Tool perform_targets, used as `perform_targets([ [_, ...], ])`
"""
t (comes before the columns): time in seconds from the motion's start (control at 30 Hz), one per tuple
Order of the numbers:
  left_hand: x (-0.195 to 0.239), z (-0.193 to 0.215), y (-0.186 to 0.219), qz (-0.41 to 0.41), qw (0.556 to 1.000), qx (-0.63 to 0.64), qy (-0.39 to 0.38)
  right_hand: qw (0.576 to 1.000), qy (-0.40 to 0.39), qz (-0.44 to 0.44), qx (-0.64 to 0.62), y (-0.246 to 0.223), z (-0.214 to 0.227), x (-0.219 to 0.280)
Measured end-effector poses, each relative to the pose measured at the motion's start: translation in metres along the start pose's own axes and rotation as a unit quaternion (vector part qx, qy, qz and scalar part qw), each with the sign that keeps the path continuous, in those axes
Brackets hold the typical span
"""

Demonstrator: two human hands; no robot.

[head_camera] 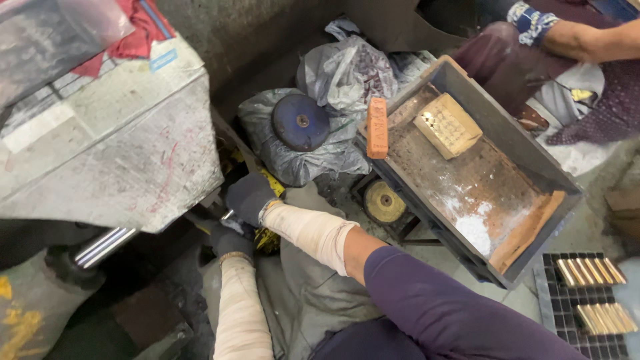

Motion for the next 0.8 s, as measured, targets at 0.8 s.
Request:
perform_targets([
  [0.8,-0.061,0.021,-0.045,0.046,0.983,0.103,-0.145,0.999,-0.036,0.015,0.006,-0.006,-0.008,-0.002],
])
Point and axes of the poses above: each hand's wrist, its own x-axis away from the middle knuckle, its own z-axis out of the back of the hand, y = z × x, the point moved 9 cm from there along -x, towards the middle knuckle, and after that the axes turned 14 degrees about x, right-handed, at the moved point
